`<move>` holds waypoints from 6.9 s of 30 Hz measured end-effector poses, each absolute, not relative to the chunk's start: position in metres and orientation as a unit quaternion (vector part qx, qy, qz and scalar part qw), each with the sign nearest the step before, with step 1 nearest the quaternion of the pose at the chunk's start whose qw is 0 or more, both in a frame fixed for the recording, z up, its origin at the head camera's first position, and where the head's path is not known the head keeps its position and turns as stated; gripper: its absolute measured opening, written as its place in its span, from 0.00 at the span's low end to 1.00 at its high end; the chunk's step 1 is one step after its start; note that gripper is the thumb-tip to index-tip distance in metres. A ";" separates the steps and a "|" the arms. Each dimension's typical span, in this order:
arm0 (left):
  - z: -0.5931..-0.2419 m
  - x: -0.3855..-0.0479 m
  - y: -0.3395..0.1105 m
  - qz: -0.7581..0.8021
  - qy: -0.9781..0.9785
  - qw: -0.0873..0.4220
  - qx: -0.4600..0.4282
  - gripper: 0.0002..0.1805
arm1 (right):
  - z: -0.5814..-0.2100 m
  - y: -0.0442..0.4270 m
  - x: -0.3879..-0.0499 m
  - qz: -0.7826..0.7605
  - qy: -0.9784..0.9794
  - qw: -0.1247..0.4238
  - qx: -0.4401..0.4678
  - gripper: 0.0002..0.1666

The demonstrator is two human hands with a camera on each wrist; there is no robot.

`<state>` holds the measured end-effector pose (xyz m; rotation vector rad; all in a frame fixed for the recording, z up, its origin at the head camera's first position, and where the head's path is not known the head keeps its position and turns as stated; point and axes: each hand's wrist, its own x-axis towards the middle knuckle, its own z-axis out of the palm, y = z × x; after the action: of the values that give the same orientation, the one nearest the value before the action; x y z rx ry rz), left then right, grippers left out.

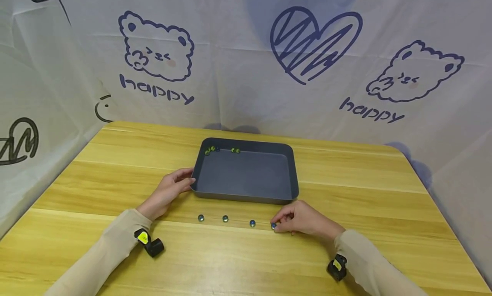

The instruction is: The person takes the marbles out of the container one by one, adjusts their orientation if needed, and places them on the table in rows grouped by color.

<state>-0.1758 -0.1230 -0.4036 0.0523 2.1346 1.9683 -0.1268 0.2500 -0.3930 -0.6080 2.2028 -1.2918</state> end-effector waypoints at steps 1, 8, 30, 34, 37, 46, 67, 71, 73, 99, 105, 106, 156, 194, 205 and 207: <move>-0.404 -0.176 -0.123 0.673 0.730 0.118 0.019 0.27 | -0.392 0.250 -0.127 -0.478 0.810 0.258 -0.220 0.12; -0.406 -0.177 -0.124 0.669 0.733 0.120 0.022 0.27 | -0.391 0.249 -0.126 -0.487 0.804 0.271 -0.207 0.13; -0.409 -0.178 -0.124 0.667 0.734 0.122 0.018 0.27 | -0.393 0.251 -0.126 -0.514 0.788 0.281 -0.191 0.16; -0.408 -0.177 -0.123 0.667 0.735 0.122 0.016 0.27 | -0.395 0.254 -0.127 -0.514 0.788 0.279 -0.189 0.18; -0.407 -0.177 -0.123 0.667 0.735 0.122 0.014 0.27 | -0.395 0.258 -0.128 -0.523 0.785 0.275 -0.187 0.20; -0.403 -0.179 -0.123 0.665 0.737 0.119 0.018 0.27 | -0.375 0.264 -0.129 -0.519 0.793 0.233 -0.219 0.20; -0.406 -0.180 -0.122 0.668 0.734 0.119 0.020 0.27 | -0.295 0.221 -0.189 -0.439 0.844 0.190 -0.243 0.24; -0.407 -0.180 -0.122 0.671 0.732 0.117 0.023 0.27 | -0.291 0.204 -0.208 -0.430 0.855 0.183 -0.226 0.25; -0.407 -0.179 -0.122 0.669 0.733 0.119 0.019 0.27 | -0.290 0.196 -0.218 -0.421 0.862 0.177 -0.218 0.25; -0.409 -0.179 -0.124 0.669 0.734 0.115 0.014 0.27 | -0.318 0.110 -0.289 -0.410 0.884 0.155 -0.161 0.29; -0.408 -0.179 -0.122 0.671 0.733 0.112 0.018 0.27 | -0.331 0.097 -0.295 -0.411 0.885 0.172 -0.132 0.23; -0.408 -0.179 -0.122 0.672 0.732 0.111 0.019 0.27 | -0.333 0.095 -0.296 -0.410 0.885 0.175 -0.131 0.23; -0.408 -0.178 -0.122 0.672 0.732 0.112 0.017 0.27 | -0.348 0.083 -0.308 -0.375 0.891 0.146 -0.212 0.18; -0.410 -0.180 -0.123 0.667 0.737 0.113 0.010 0.27 | -0.302 0.195 -0.208 -0.505 0.816 0.157 -0.233 0.16; -0.406 -0.183 -0.125 0.666 0.738 0.108 0.024 0.27 | -0.315 0.237 -0.168 -0.533 0.770 0.128 -0.328 0.15; -0.405 -0.184 -0.123 0.666 0.737 0.109 0.031 0.27 | -0.321 0.248 -0.160 -0.539 0.768 0.122 -0.324 0.14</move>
<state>-0.1840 -0.1233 -0.4055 0.0903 2.1676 1.9599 -0.1598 0.2482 -0.3212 -0.9444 2.2426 -1.5730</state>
